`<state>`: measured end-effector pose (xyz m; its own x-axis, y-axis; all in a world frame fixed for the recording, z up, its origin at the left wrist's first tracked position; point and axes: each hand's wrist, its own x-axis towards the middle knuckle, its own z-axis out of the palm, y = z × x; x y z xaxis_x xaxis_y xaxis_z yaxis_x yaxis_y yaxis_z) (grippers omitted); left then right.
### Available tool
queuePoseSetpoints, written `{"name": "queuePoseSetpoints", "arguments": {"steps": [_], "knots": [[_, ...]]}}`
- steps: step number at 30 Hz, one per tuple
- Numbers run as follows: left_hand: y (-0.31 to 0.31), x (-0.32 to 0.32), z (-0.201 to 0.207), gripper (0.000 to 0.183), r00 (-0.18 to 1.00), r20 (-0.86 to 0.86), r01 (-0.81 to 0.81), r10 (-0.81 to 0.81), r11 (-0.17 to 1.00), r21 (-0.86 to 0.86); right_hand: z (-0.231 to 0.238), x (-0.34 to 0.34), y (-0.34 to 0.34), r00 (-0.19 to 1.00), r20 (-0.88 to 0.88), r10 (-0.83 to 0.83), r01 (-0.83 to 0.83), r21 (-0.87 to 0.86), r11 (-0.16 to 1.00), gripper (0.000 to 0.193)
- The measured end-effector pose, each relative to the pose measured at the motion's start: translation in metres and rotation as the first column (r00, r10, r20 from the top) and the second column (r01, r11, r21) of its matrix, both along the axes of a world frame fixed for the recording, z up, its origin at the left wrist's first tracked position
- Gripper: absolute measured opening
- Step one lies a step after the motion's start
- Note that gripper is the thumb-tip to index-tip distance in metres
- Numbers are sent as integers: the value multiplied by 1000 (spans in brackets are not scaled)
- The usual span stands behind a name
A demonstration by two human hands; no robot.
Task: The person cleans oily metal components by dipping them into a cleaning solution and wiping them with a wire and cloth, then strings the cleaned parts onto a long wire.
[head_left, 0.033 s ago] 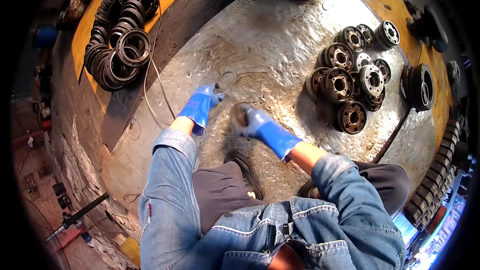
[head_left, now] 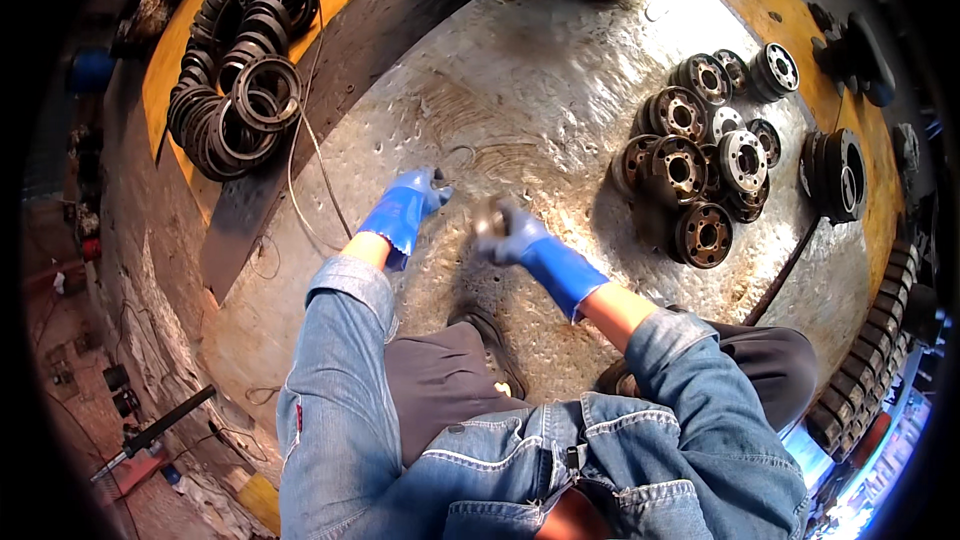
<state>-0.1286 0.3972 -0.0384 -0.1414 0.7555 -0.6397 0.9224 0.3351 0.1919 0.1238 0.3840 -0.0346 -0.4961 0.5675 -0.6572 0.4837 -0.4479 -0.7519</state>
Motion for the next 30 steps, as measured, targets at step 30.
{"name": "queuePoseSetpoints", "arguments": {"steps": [30], "knots": [[41, 60, 4, 34, 926, -138, 353, -351, 936, -17, -37, 11, 93, 925, -87, -369, 354, -146, 924, 25]]}}
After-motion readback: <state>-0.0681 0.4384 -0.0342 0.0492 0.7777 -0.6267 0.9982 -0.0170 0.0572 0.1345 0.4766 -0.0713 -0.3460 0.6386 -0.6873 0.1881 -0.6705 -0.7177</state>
